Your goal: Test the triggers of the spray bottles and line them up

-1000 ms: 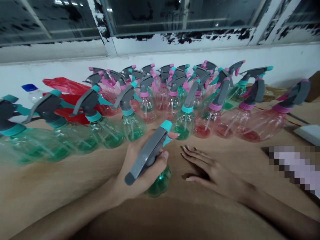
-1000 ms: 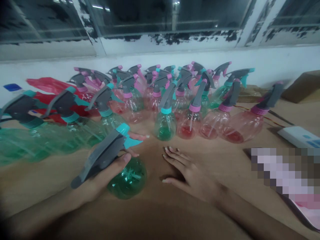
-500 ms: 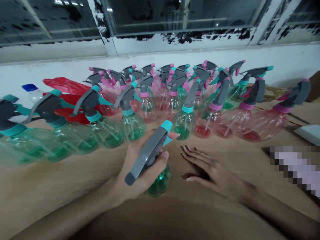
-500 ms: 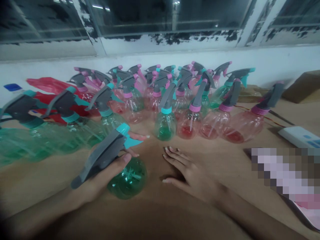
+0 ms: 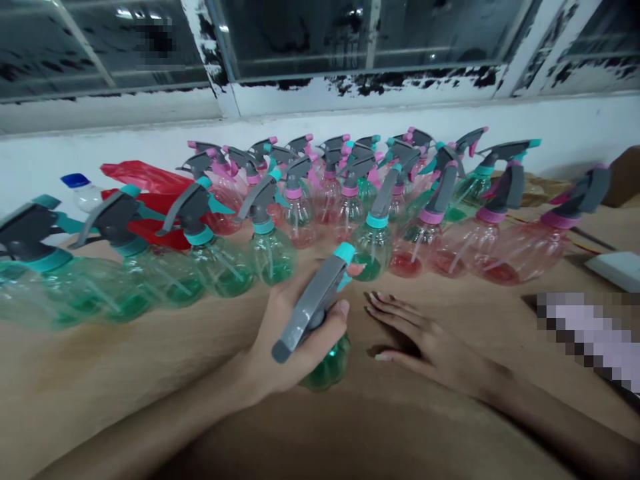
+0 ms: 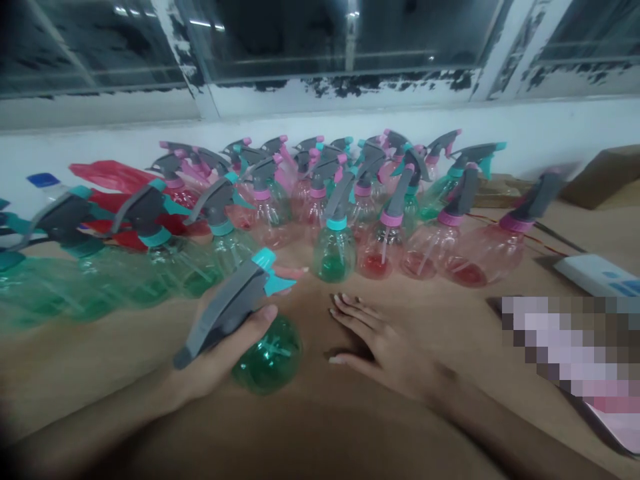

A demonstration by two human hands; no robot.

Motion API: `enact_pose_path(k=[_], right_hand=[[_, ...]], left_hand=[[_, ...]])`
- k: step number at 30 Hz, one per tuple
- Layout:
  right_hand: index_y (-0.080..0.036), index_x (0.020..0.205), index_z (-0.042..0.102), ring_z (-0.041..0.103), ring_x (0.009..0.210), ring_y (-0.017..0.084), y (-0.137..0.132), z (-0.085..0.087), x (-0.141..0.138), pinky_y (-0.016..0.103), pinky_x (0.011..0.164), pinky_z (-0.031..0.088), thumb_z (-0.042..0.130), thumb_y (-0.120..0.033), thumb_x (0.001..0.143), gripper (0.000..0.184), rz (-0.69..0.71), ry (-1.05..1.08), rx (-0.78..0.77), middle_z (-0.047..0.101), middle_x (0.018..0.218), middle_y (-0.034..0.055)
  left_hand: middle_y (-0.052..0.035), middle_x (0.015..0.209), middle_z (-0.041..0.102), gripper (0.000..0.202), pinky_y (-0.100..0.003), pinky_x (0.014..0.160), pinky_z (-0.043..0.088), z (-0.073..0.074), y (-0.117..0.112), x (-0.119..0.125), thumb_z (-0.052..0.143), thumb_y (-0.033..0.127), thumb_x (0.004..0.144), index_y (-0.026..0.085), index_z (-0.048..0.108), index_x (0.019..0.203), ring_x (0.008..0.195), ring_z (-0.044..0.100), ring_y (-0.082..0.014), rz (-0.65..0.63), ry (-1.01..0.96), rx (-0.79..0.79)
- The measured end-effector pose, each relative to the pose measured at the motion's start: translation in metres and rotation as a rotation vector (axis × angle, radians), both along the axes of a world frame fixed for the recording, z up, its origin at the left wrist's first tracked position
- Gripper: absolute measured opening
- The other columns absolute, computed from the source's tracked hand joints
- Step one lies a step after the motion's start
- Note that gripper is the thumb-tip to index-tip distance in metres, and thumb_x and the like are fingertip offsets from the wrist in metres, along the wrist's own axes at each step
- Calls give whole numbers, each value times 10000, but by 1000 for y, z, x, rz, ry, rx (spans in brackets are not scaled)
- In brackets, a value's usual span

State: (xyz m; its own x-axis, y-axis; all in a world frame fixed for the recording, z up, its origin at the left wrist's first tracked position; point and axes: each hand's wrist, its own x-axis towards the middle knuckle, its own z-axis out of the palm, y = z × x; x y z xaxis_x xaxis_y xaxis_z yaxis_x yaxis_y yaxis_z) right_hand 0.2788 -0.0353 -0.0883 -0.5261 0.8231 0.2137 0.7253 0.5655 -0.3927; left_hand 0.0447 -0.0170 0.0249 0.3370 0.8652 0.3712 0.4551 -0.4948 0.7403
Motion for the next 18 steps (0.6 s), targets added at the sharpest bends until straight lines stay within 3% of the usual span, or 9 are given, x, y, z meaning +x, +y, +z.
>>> enact_pose_path(k=[6, 11, 14, 16, 18], right_hand=[[-241, 1454, 252, 346, 1347, 227, -3, 7, -4, 459, 1087, 343, 544, -498, 853, 715, -18, 18, 15, 394, 1468, 71], [-239, 1400, 339, 478, 1252, 253, -15, 32, -29, 470, 1014, 424, 569, -533, 820, 690, -36, 69, 42, 495, 1392, 92], [-222, 1362, 375, 532, 1187, 293, -24, 48, -57, 476, 952, 464, 616, -615, 732, 780, -34, 126, 58, 551, 1324, 121], [-189, 1300, 430, 593, 1077, 331, -27, 53, -77, 484, 867, 499, 644, -685, 641, 852, -130, 179, 67, 626, 1188, 149], [-176, 1215, 487, 643, 939, 333, -29, 56, -94, 462, 757, 526, 649, -680, 630, 789, -245, 213, 45, 667, 1042, 145]], left_hand=[[18, 693, 592, 270, -302, 663, 515, -5, 1, 1, 531, 232, 792, 215, 583, 1056, 585, 567, -152, -27, -22, 39], [11, 735, 601, 237, -317, 726, 504, -10, 2, 1, 536, 202, 759, 221, 601, 986, 643, 580, -154, -62, -73, 42], [32, 660, 544, 232, -307, 636, 486, -12, 2, 0, 513, 193, 762, 217, 596, 977, 582, 523, -146, -41, -67, 8], [45, 619, 514, 184, -287, 553, 455, -11, 1, -1, 506, 184, 758, 214, 594, 916, 540, 489, -137, -49, -57, -7], [43, 634, 542, 128, -278, 542, 452, -10, 1, -2, 501, 168, 751, 214, 586, 835, 539, 501, -131, -76, -61, -7]])
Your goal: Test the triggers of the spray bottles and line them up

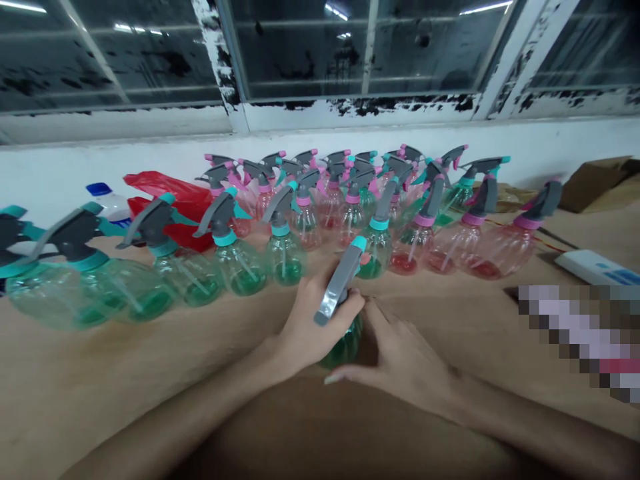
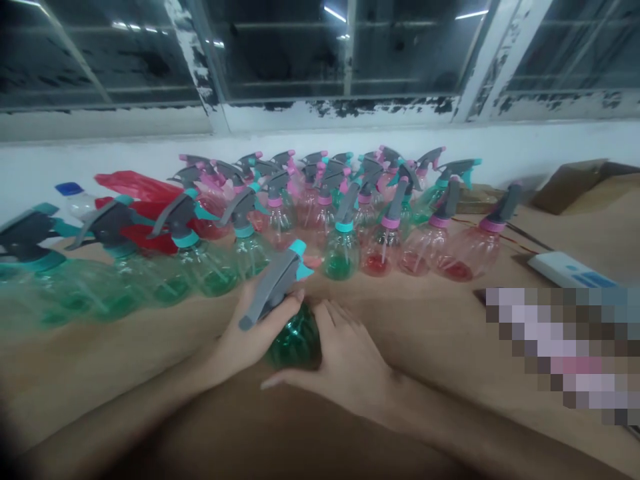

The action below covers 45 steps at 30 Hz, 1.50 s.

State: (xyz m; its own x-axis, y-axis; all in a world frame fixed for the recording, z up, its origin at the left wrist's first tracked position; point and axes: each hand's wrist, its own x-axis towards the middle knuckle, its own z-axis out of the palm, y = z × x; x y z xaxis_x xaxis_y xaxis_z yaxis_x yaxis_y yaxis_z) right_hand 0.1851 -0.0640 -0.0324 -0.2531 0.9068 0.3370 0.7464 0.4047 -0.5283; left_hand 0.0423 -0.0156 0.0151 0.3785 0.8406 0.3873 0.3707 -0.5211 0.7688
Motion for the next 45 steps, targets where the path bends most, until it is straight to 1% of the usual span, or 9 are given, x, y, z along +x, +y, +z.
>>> enact_pose_path(k=[5, 9, 14, 21, 25, 28, 32, 37, 45], right_hand=[[-171, 1089, 524, 660, 884, 312, 3, 4, -17, 409, 684, 535, 668, -555, 655, 597, -74, 35, -37, 679, 949, 119], [-170, 1054, 536, 665, 867, 298, 8, 7, -12, 405, 679, 541, 679, -531, 629, 575, -44, 28, -62, 684, 947, 102], [-210, 1260, 453, 647, 958, 288, 21, 7, -2, 409, 744, 538, 669, -565, 661, 729, 109, 25, -61, 668, 1096, 92], [-199, 1264, 436, 620, 1019, 298, 49, 5, 7, 425, 809, 524, 616, -592, 726, 690, 131, -10, 25, 635, 1134, 116], [-150, 1323, 338, 659, 861, 309, 59, 5, 5, 420, 659, 537, 570, -653, 732, 810, 45, -63, 29, 667, 973, 126], [-161, 1258, 394, 663, 733, 291, 65, 6, 1, 392, 555, 519, 552, -681, 725, 761, 10, -113, 35, 669, 843, 90], [-157, 1131, 483, 624, 931, 332, 74, 11, -3, 447, 702, 525, 540, -692, 731, 670, -27, -164, 93, 630, 1033, 157], [-122, 1073, 530, 588, 1003, 337, 83, 16, -5, 463, 807, 509, 582, -665, 721, 649, -79, -240, 131, 606, 1055, 177], [-129, 1101, 534, 595, 996, 351, 92, 21, -14, 459, 748, 523, 637, -572, 731, 586, -209, -277, 145, 616, 1041, 174]], left_hand=[[-13, 912, 673, 276, -336, 753, 525, 6, 3, -4, 506, 141, 736, 225, 617, 974, 767, 630, -179, -87, 6, 4], [-40, 1159, 640, 396, -392, 972, 451, 9, 9, -10, 513, 107, 756, 249, 586, 1118, 1067, 594, -221, -224, 63, -1], [-64, 1234, 615, 385, -404, 965, 475, 11, 21, -14, 557, 190, 822, 241, 534, 1203, 1091, 603, -238, -303, 54, -12], [-117, 1230, 610, 484, -478, 951, 466, 8, 35, -25, 634, 315, 805, 205, 484, 1252, 1102, 590, -289, -196, 151, 11], [-130, 1403, 468, 660, -491, 1008, 417, 4, 40, -37, 633, 393, 818, 232, 333, 1383, 1234, 495, -286, -72, 164, 45], [-107, 1281, 578, 454, -443, 951, 470, 5, 45, -41, 578, 418, 857, 227, 480, 1258, 1125, 581, -252, -8, 167, 107], [-63, 1057, 673, 207, -398, 874, 504, 9, 51, -39, 543, 370, 884, 227, 603, 1021, 985, 632, -226, 22, 187, 170], [-65, 1009, 662, 179, -396, 862, 486, 8, 57, -33, 589, 338, 853, 198, 605, 963, 982, 608, -241, 104, 252, 263], [-68, 863, 643, 166, -395, 794, 475, 11, 73, -18, 574, 350, 851, 184, 585, 840, 889, 599, -255, 224, 377, 356]])
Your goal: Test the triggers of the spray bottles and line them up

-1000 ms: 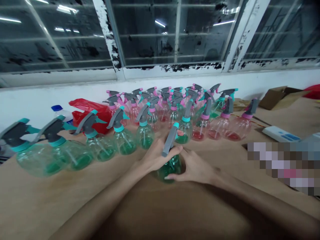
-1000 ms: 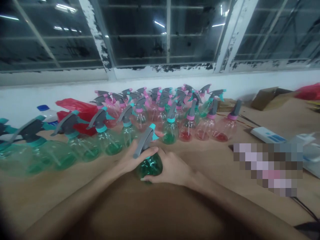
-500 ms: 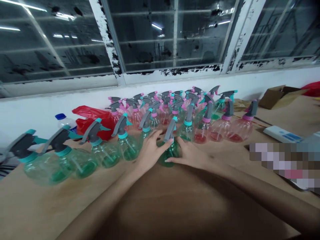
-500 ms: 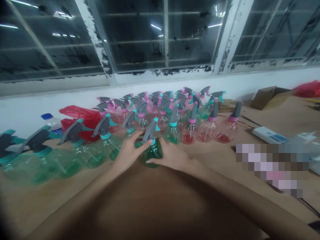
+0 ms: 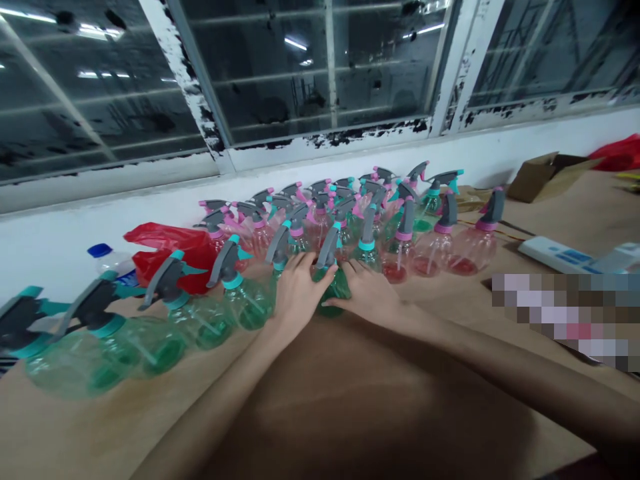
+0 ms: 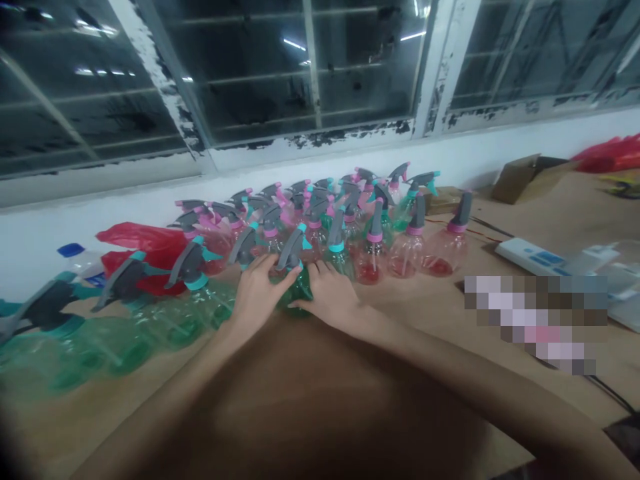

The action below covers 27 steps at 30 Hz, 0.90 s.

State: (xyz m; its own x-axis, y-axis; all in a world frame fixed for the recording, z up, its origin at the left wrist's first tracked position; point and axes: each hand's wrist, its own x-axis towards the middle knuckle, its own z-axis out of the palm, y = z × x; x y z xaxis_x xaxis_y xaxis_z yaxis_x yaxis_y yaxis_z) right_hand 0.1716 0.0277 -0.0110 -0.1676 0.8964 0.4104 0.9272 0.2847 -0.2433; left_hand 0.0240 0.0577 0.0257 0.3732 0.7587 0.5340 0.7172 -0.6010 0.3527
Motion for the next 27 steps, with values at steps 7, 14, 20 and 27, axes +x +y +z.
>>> enact_pose_path(k=[7, 14, 20, 27], right_hand=[[-146, 1178, 512, 622, 975, 334, -12, 8, 14, 436, 717, 529, 574, -556, 797, 563, -24, 33, 8, 633, 1092, 162], [-231, 1025, 611, 682, 733, 262, -36, 13, 58, 360, 580, 498, 470, -516, 883, 348, -73, 101, -40, 712, 899, 69], [-197, 1031, 602, 668, 755, 262, -32, 9, 71, 355, 587, 488, 456, -519, 885, 382, -164, 126, 42, 686, 938, 90], [-116, 1258, 458, 665, 832, 338, -8, 10, 60, 419, 642, 500, 490, -603, 832, 648, -286, 69, -52, 668, 999, 151]], left_hand=[[-45, 771, 628, 174, -380, 775, 478, 6, 15, 4, 589, 354, 835, 206, 541, 756, 854, 616, -251, 77, 36, -3], [-53, 779, 677, 179, -369, 693, 502, 8, 27, 9, 590, 370, 830, 207, 559, 763, 755, 669, -246, 87, -9, -84], [-73, 838, 715, 180, -391, 746, 525, 12, 26, 9, 614, 377, 819, 198, 600, 824, 828, 695, -271, 82, -36, -146], [-97, 1214, 630, 475, -411, 870, 544, 9, -9, -9, 604, 362, 827, 204, 496, 1262, 1029, 655, -252, 58, -153, -214]])
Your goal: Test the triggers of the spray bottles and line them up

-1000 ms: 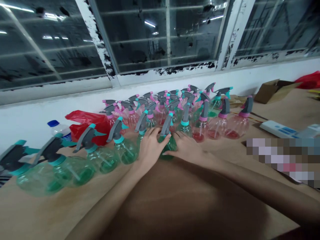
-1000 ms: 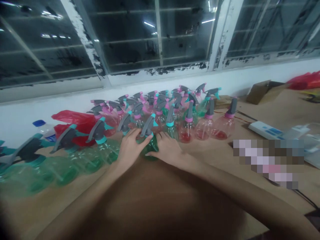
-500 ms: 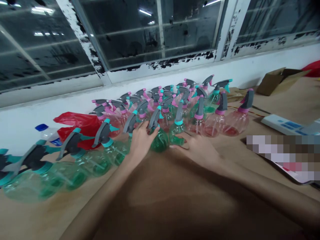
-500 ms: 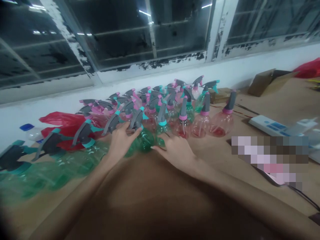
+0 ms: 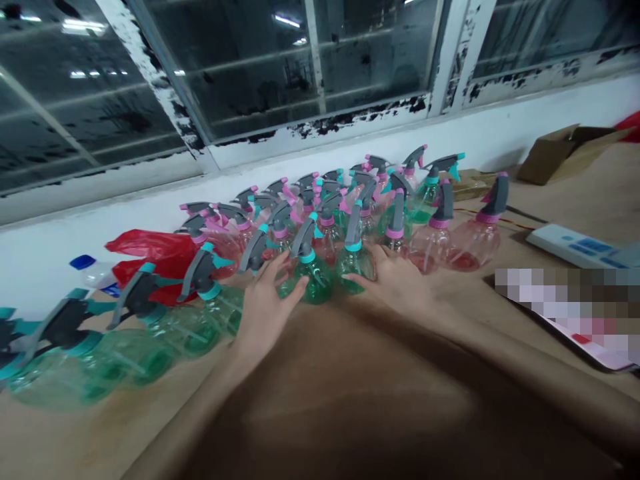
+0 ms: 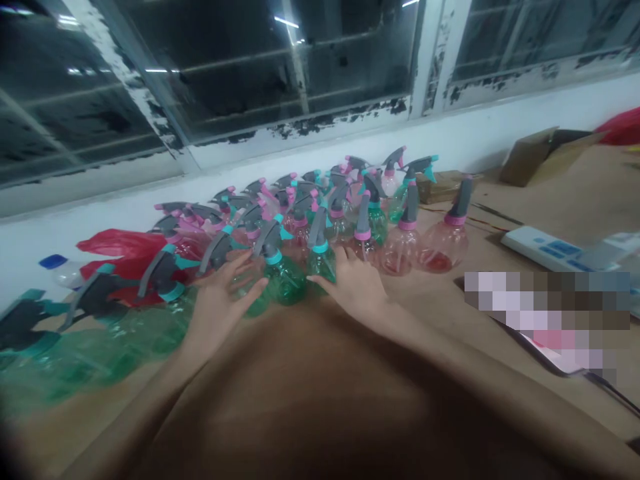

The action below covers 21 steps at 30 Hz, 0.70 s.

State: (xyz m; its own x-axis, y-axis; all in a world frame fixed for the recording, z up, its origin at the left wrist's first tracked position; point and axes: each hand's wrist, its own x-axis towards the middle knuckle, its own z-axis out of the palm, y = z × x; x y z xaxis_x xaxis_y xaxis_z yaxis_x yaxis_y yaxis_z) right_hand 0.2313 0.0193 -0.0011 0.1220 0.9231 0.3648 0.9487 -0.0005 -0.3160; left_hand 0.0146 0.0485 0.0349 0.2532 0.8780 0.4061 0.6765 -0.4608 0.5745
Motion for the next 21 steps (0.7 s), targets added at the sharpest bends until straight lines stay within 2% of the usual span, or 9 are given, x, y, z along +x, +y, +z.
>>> enact_pose_path(k=[4, 7, 9, 11, 13, 16, 18, 21], right_hand=[[-84, 1277, 424, 674, 803, 354, 13, -1, -6, 440, 624, 504, 498, -625, 814, 715, -30, 17, -41, 671, 987, 182], [-80, 1221, 466, 672, 813, 354, 19, -4, -6, 442, 627, 506, 520, -587, 821, 649, -21, 15, -31, 665, 994, 191], [-91, 1191, 487, 664, 848, 352, 18, -6, -4, 442, 643, 509, 528, -572, 823, 607, -1, 5, -17, 650, 1034, 196], [-106, 1181, 494, 655, 880, 345, 11, -9, -2, 434, 653, 510, 521, -579, 824, 593, 32, -12, -1, 630, 1082, 198], [-116, 1177, 492, 647, 901, 334, -1, -12, -1, 414, 649, 511, 497, -596, 830, 592, 74, -34, 15, 613, 1115, 192], [-125, 1157, 491, 646, 892, 312, -27, -15, 1, 376, 605, 505, 468, -606, 839, 577, 130, -66, 29, 616, 1100, 161], [-137, 1090, 521, 653, 835, 294, -44, -17, 1, 359, 559, 494, 449, -617, 841, 546, 149, -79, 38, 637, 1026, 134], [-149, 1020, 558, 642, 843, 296, -66, -19, 0, 361, 543, 502, 414, -673, 825, 577, 179, -74, 115, 656, 944, 123]], left_hand=[[-94, 1307, 563, 536, -452, 975, 486, -6, -27, -23, 607, 379, 824, 236, 450, 1316, 1179, 561, -270, 4, -61, -48], [-94, 1307, 557, 501, -480, 923, 520, -7, -43, -32, 596, 411, 824, 263, 457, 1282, 1093, 620, -288, 8, -55, -163], [-85, 1292, 569, 449, -473, 867, 550, -6, -51, -29, 579, 416, 836, 279, 476, 1250, 1048, 644, -285, -6, -16, -228], [-71, 1268, 590, 412, -455, 809, 574, -4, -55, -19, 564, 405, 848, 290, 484, 1235, 1008, 662, -274, -21, 17, -249], [-62, 1254, 600, 398, -454, 897, 531, -3, -55, -3, 576, 381, 843, 273, 499, 1218, 1075, 627, -262, -85, 22, -193], [-98, 1360, 509, 549, -444, 976, 472, -5, -49, 25, 630, 369, 806, 234, 426, 1297, 1202, 529, -265, -208, -25, -184], [-123, 1434, 416, 669, -462, 973, 466, -7, -46, 44, 661, 402, 778, 227, 361, 1350, 1192, 530, -280, -256, -76, -229], [-125, 1389, 464, 723, -479, 1010, 418, -10, -45, 67, 689, 379, 757, 213, 333, 1364, 1211, 504, -292, -358, -146, -165]])
